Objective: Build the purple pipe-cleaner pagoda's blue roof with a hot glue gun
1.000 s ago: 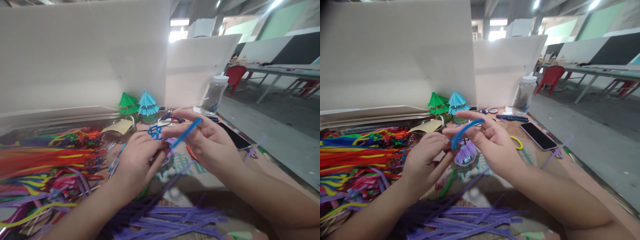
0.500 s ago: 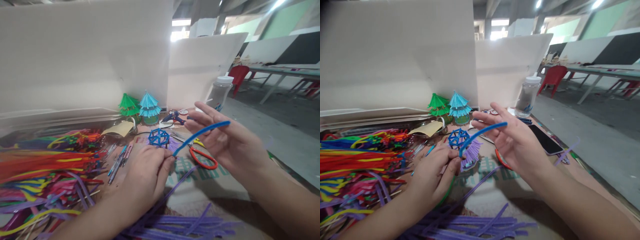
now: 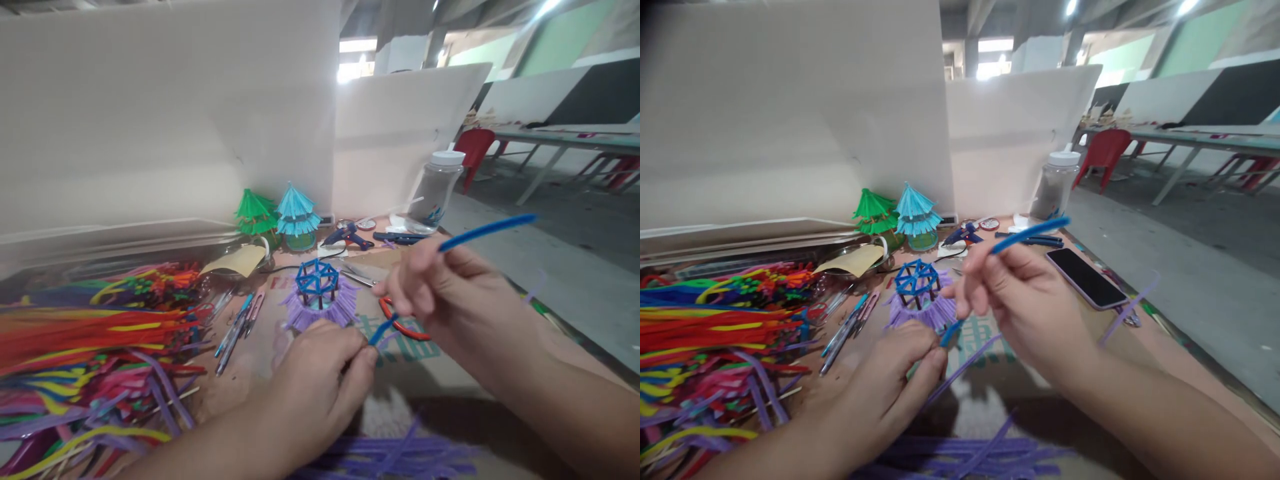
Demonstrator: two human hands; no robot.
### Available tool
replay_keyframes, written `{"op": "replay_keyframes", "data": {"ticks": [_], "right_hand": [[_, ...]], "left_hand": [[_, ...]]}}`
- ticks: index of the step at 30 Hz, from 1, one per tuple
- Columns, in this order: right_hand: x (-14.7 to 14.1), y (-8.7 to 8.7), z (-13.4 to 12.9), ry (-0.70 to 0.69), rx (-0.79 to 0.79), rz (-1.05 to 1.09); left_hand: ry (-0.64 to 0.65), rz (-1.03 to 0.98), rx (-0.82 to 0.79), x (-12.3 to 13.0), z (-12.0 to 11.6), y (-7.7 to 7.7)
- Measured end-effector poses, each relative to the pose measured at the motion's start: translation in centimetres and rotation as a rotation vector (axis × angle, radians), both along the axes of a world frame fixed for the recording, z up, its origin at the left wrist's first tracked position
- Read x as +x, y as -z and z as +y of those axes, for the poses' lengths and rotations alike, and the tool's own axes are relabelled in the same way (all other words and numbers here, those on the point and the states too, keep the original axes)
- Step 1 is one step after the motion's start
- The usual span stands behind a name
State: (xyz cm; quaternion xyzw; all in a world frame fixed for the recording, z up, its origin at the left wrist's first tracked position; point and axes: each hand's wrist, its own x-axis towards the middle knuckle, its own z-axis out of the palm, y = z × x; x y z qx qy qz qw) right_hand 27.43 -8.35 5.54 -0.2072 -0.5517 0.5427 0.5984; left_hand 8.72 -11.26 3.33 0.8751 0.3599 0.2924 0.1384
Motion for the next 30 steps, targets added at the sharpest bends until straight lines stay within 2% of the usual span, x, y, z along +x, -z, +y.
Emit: {"op": "replay_keyframes", "data": {"ticks": [3,4,6,8,12,17,21,25,30], "right_hand": [[1.5,-1.4,0.2,0.112,0.012,-0.023],[2.0,-1.8,0.3,0.124,0.020,-0.066],[2.7,-2.3,0.5,0.125,0.033,-0.146],[3.1,-2.5,0.7,0.117,0.049,-0.175],[3.0,-2.1,1.2,0.073,0.037,-0.197],[2.8,-1.7,1.6,0.064,0.041,-0.353],[1.7,-1.3,1.7,0.041,-0.009,-0.432],[-0.3,0.2,1.8,-0.048,-0.049,-0.582],[-1.4,1.8,1.8,-0.052,0.042,-0.780]], "left_hand": [[0.028,-0.010,0.075,-1.5,0.8,-0.3],[-0.005,-0.033,0.127,-2.2,1.5,-0.5],[-0.150,-0.047,0.267,-3.8,3.3,-0.9],[-0.220,0.072,0.375,-5.0,5.0,-1.1],[-0.174,0.228,0.349,-5.8,6.8,-0.5],[-0.146,0.220,0.334,-5.6,6.8,-0.2],[-0.158,0.062,0.261,-5.7,6.9,-0.5],[-0.186,-0.181,0.163,-5.4,6.0,-0.9],[-0.115,-0.337,0.039,-4.7,4.4,-1.0]]}}
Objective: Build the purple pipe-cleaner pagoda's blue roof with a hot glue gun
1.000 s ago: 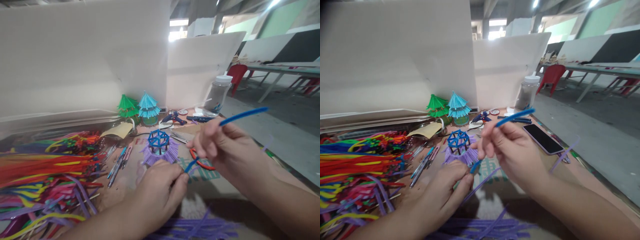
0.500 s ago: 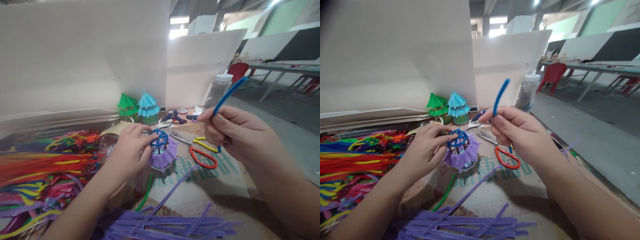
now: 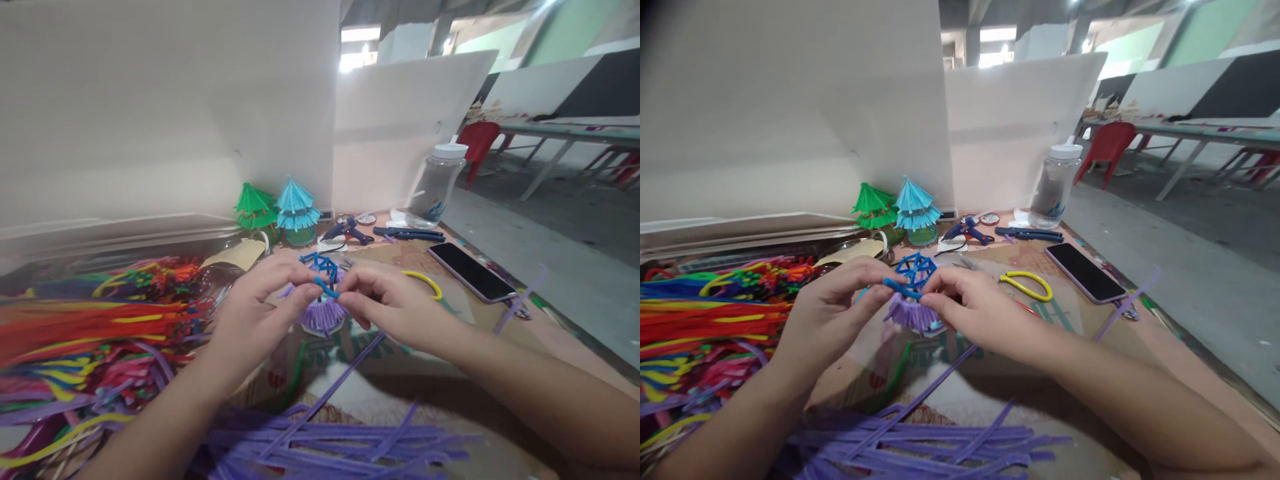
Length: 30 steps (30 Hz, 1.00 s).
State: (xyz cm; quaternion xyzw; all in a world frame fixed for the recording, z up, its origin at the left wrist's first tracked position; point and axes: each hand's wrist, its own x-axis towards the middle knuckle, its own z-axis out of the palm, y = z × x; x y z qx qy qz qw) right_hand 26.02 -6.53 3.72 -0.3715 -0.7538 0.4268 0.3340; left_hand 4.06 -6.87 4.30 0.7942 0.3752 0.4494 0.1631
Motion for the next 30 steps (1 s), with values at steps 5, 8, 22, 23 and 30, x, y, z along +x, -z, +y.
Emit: {"op": "replay_keyframes", "data": {"ticks": [5,8,22,23,30], "right_hand": [[0.5,-0.4,0.2,0.019,0.076,-0.063],[0.6,-0.6,0.2,0.038,0.144,-0.116],[1.9,-1.2,1.4,-0.239,-0.258,0.085],[1.9,-1.1,1.4,-0.244,-0.275,0.055],[2.2,-1.7,1.8,0.017,0.226,-0.122]], "left_hand": [[-0.063,-0.090,-0.043,0.2,-0.3,-0.1],[-0.046,-0.061,-0.021,0.2,-0.4,-0.2],[-0.104,0.135,0.219,-0.7,0.3,-0.6],[-0.132,0.115,0.208,-0.8,0.4,-0.5],[-0.084,0.124,0.172,-1.6,1.6,-0.6]]}}
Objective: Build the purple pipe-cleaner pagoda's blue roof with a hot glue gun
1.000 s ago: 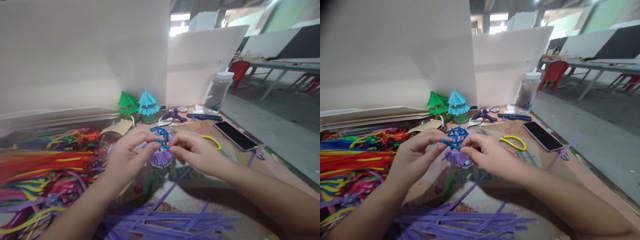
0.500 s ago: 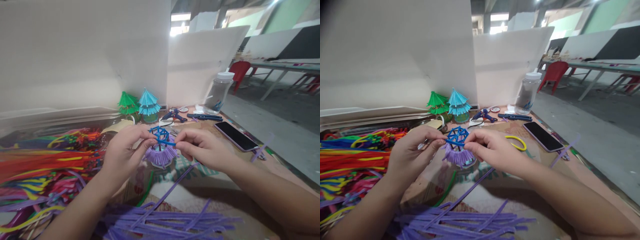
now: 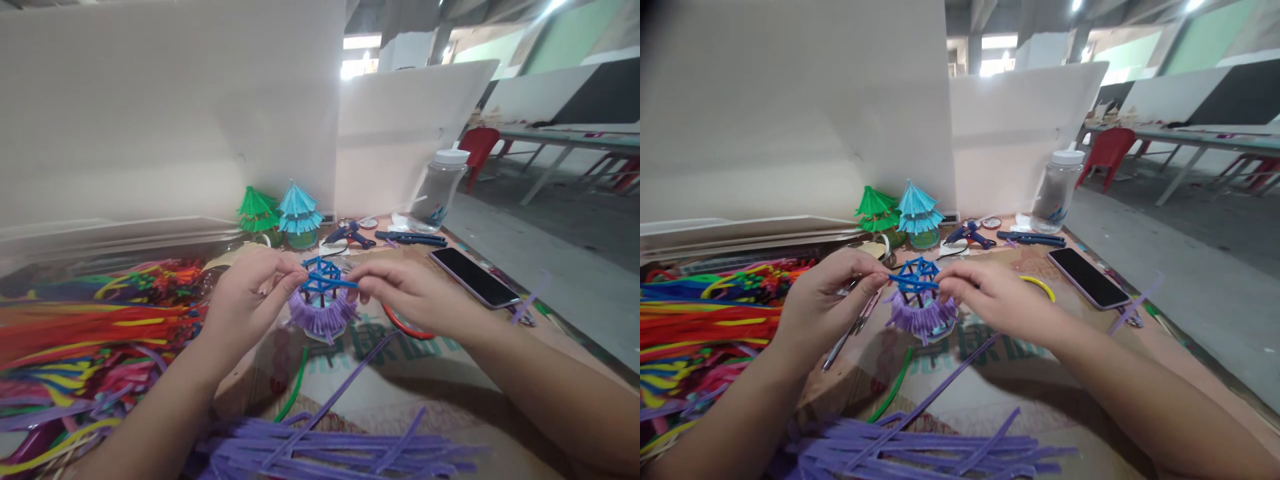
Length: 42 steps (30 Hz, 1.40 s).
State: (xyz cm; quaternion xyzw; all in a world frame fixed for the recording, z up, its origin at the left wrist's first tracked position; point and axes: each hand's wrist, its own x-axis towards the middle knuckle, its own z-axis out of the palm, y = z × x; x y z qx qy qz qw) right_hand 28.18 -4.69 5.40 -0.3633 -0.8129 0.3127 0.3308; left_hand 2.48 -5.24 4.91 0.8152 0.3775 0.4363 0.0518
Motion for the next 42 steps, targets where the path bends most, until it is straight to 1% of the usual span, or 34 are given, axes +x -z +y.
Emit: {"op": "replay_keyframes", "data": {"ticks": [2,3,5,6,7,9,10,12,14,15,17,18,20,23,27,30,33,35,38,42], "right_hand": [[1.3,0.0,2.0,0.115,0.060,0.064],[2.2,0.3,3.4,0.185,0.040,0.109],[3.9,1.4,6.7,0.318,-0.006,0.140],[4.5,2.1,8.2,0.396,-0.012,0.093],[5.0,2.8,9.4,0.438,-0.018,0.054],[5.1,3.8,10.5,0.418,-0.012,0.010],[4.9,4.0,10.3,0.391,-0.005,0.011],[3.8,3.4,8.5,0.330,0.012,0.055],[2.4,2.0,5.6,0.239,0.040,0.116],[1.7,1.2,4.2,0.183,0.059,0.102],[0.4,0.0,1.6,0.106,0.122,-0.062],[-0.2,-0.4,0.7,0.099,0.190,-0.151],[-1.1,-0.5,-0.3,0.132,0.352,-0.304],[-2.1,0.1,-0.4,0.189,0.532,-0.441],[-2.7,0.5,-0.1,0.182,0.655,-0.532],[-2.9,0.4,-0.3,0.174,0.696,-0.551],[-2.9,0.5,-0.4,0.182,0.756,-0.520],[-2.9,0.7,-0.2,0.198,0.780,-0.492],[-2.9,1.4,0.2,0.206,0.780,-0.452],[-3.0,2.0,0.5,0.196,0.762,-0.394]], "left_hand": [[0.085,0.014,-0.068,-0.4,0.2,-0.4],[0.141,0.025,-0.117,-0.7,0.4,-0.5],[0.236,0.055,-0.210,-1.0,0.6,-0.7],[0.261,0.070,-0.244,-1.1,0.7,-0.7],[0.267,0.085,-0.267,-1.1,0.8,-0.6],[0.246,0.101,-0.279,-1.0,1.1,-0.4],[0.224,0.095,-0.264,-0.8,1.2,-0.2],[0.157,0.082,-0.200,-0.5,1.4,0.0],[0.073,0.081,-0.116,-0.3,1.5,0.2],[0.030,0.087,-0.079,-0.2,1.6,0.3],[-0.033,0.091,-0.033,-0.1,2.0,0.6],[-0.049,0.087,-0.025,-0.1,2.3,0.8],[-0.069,0.062,-0.030,0.0,3.0,1.4],[-0.086,0.030,-0.055,0.1,4.2,2.5],[-0.085,0.063,-0.028,0.0,5.3,3.5],[-0.070,0.098,0.012,-0.2,5.4,3.7],[-0.043,0.151,0.076,-0.5,5.2,3.6],[-0.053,0.178,0.115,-0.6,5.2,3.5],[-0.082,0.184,0.148,-0.7,5.1,3.4],[-0.039,0.231,0.182,-0.9,5.1,3.6]]}}
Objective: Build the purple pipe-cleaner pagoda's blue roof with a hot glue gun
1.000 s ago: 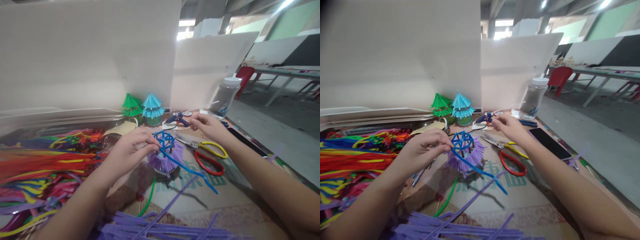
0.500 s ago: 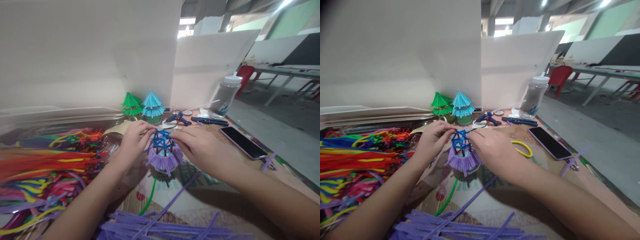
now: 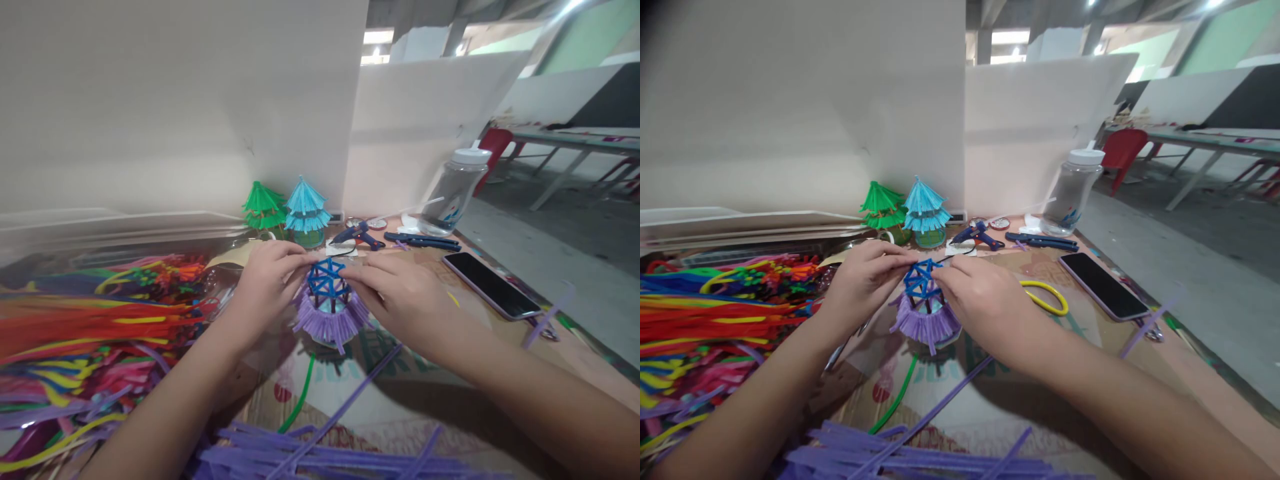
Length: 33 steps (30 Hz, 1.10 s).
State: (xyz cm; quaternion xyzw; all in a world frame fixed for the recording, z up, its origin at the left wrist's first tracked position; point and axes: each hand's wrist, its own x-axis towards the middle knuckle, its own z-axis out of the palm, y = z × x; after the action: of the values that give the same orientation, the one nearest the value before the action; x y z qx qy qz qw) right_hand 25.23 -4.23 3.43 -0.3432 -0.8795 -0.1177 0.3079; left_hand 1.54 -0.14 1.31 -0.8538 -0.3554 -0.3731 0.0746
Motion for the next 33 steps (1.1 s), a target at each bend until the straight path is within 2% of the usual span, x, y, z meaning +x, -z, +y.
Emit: {"op": "replay_keyframes", "data": {"ticks": [4,7,11,14,20,25,29,33], "right_hand": [[0.1,0.1,-0.5,0.010,-0.051,-0.009],[0.2,-0.2,-0.9,0.046,-0.064,-0.036],[0.3,-0.7,-0.9,0.023,0.031,0.014],[0.4,-0.7,-1.0,-0.024,0.092,0.070],[0.7,-0.8,-1.5,0.029,0.164,0.022],[0.3,-0.9,-1.8,-0.004,0.290,-0.124],[0.3,-0.5,-1.9,-0.061,0.359,-0.060],[0.6,-0.7,-2.0,-0.031,0.324,-0.046]], "left_hand": [[0.004,0.046,0.055,-0.4,0.1,0.5],[-0.011,0.064,0.096,-0.6,-0.2,0.2],[-0.064,0.042,0.182,-0.1,-1.7,-1.2],[-0.032,0.088,0.243,0.5,-3.2,-2.1],[-0.048,0.207,0.411,0.8,-4.7,-2.1],[0.019,0.145,0.357,1.6,-5.4,-2.0],[0.032,0.032,0.266,2.2,-5.7,-2.1],[0.005,0.030,0.231,2.0,-5.8,-2.5]]}}
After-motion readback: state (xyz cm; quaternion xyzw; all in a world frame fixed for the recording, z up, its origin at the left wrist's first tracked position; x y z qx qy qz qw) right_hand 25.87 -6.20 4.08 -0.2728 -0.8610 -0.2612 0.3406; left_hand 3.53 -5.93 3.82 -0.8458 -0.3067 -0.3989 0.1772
